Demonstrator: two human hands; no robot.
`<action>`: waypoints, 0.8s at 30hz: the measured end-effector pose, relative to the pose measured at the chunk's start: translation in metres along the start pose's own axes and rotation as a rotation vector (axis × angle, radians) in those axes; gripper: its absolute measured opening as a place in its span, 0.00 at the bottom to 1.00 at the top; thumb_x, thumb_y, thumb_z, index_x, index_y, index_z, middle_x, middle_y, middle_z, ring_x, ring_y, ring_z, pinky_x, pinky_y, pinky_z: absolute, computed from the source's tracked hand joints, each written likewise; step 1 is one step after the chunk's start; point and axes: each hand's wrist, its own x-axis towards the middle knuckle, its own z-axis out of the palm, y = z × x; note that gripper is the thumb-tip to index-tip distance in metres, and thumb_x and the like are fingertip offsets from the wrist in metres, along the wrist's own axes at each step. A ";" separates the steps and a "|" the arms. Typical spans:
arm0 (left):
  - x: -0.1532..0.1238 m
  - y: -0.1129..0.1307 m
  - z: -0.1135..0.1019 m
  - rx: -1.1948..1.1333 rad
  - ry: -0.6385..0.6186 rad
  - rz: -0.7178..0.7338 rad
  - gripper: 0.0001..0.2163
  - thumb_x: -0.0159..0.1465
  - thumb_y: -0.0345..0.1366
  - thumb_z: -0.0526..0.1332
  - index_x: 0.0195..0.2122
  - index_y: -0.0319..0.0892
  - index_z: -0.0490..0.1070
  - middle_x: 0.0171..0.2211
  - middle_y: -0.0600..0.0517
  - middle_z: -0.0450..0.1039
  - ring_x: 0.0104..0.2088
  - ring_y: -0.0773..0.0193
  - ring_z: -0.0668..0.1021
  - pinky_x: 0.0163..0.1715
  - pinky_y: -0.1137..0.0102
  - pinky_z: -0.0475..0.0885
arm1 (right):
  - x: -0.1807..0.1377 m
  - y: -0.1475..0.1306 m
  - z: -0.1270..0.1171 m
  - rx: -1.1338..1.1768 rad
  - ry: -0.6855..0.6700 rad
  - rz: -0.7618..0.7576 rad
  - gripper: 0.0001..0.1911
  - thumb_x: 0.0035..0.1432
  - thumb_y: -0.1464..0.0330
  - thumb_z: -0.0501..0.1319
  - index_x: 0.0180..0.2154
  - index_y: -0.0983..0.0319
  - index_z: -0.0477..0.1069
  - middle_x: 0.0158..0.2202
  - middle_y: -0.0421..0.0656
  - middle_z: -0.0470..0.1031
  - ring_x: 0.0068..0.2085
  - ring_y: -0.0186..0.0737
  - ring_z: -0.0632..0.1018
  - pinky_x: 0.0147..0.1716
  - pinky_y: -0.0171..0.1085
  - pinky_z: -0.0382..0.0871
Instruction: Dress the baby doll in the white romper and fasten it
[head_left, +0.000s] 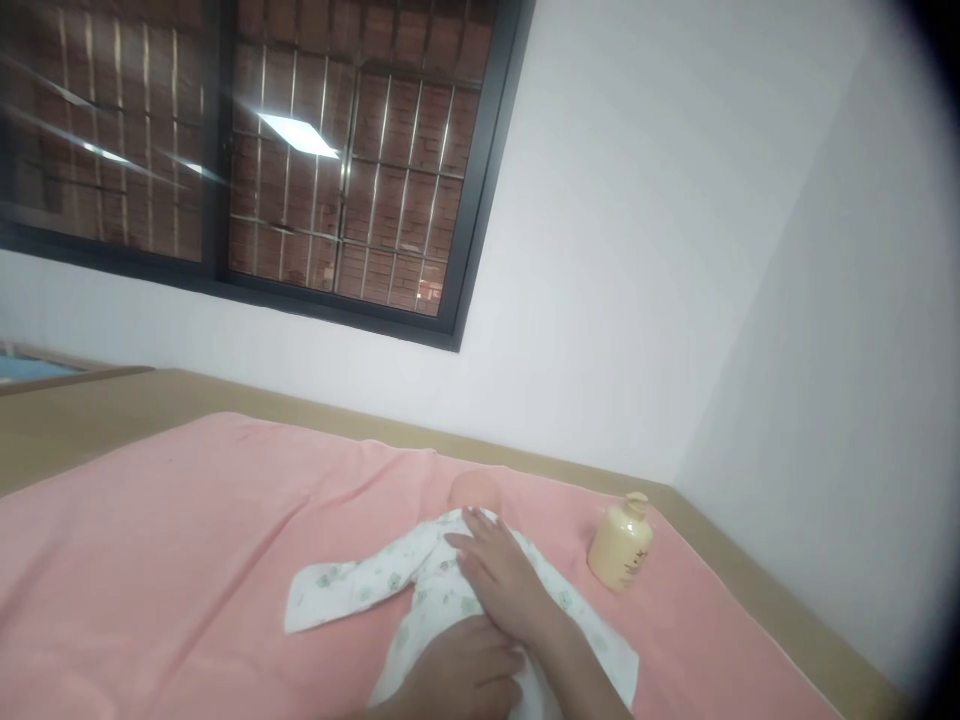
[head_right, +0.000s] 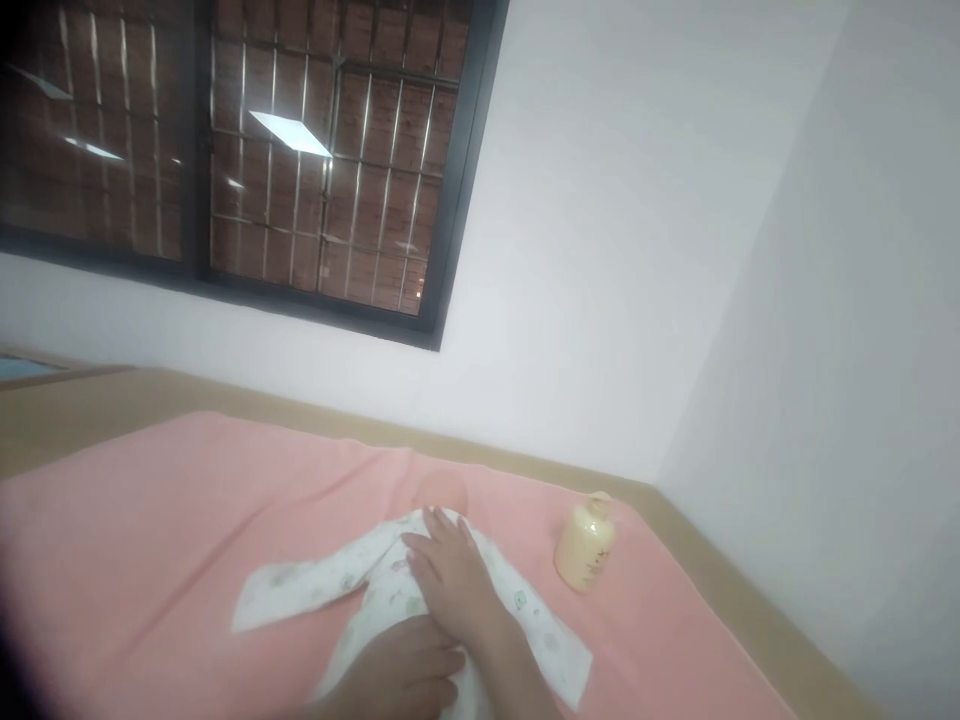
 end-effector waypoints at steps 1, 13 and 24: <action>0.000 0.000 -0.003 0.008 -0.001 0.017 0.10 0.63 0.29 0.52 0.24 0.41 0.64 0.28 0.54 0.72 0.34 0.67 0.73 0.39 0.70 0.72 | 0.000 0.005 0.001 -0.018 -0.003 0.028 0.24 0.67 0.57 0.41 0.58 0.53 0.62 0.66 0.40 0.45 0.66 0.41 0.46 0.63 0.48 0.35; -0.006 -0.003 0.018 0.013 -0.067 -0.112 0.13 0.64 0.30 0.48 0.41 0.44 0.71 0.36 0.50 0.76 0.37 0.62 0.77 0.41 0.66 0.75 | -0.012 -0.018 -0.006 0.004 -0.124 0.052 0.26 0.65 0.52 0.42 0.58 0.52 0.63 0.66 0.38 0.47 0.66 0.52 0.40 0.61 0.55 0.34; -0.011 -0.004 0.017 -0.018 -0.055 -0.152 0.15 0.65 0.29 0.48 0.47 0.44 0.70 0.38 0.49 0.76 0.38 0.63 0.78 0.36 0.68 0.76 | -0.020 -0.032 -0.005 -0.053 -0.158 0.131 0.31 0.62 0.51 0.46 0.63 0.58 0.54 0.66 0.43 0.43 0.66 0.56 0.39 0.61 0.56 0.36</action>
